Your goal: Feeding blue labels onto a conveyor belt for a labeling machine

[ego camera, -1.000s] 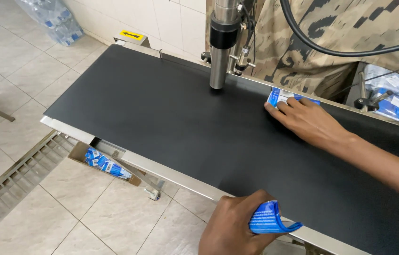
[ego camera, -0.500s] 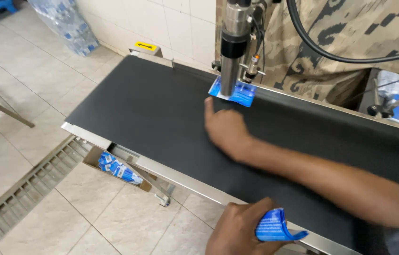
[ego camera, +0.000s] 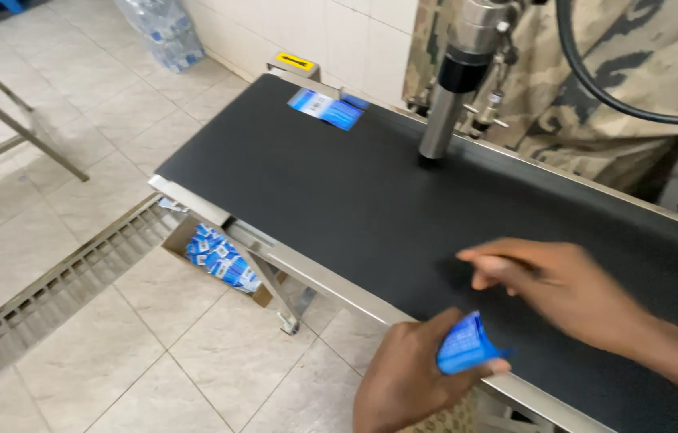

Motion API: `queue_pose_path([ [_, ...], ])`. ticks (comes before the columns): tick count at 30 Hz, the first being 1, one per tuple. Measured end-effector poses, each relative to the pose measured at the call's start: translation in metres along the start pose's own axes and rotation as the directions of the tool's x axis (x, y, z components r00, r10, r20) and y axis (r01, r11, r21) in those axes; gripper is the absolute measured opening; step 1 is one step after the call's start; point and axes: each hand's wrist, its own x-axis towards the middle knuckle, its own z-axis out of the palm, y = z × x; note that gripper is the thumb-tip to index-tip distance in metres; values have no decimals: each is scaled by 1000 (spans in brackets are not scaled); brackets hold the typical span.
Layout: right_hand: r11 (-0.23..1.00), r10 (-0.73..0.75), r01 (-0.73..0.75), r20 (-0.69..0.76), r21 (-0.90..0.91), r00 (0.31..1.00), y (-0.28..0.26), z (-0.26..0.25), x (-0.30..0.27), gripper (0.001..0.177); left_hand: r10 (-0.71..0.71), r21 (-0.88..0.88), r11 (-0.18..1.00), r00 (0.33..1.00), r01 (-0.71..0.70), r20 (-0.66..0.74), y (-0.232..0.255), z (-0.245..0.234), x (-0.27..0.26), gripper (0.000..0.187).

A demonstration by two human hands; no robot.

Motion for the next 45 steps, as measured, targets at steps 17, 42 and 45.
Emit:
queue_pose_path([
  [17, 865, 136, 71, -369, 496, 919, 127, -57, -211, 35, -170, 214, 974, 864, 74, 473, 90, 152, 44, 40],
  [42, 734, 605, -155, -533, 661, 592, 277, -132, -189, 29, -203, 31, 979, 960, 201, 191, 70, 140, 45, 49],
  [45, 870, 493, -372, -606, 325, 625, 294, -124, -190, 37, -190, 3, 981, 961, 193, 203, 74, 137, 46, 54],
])
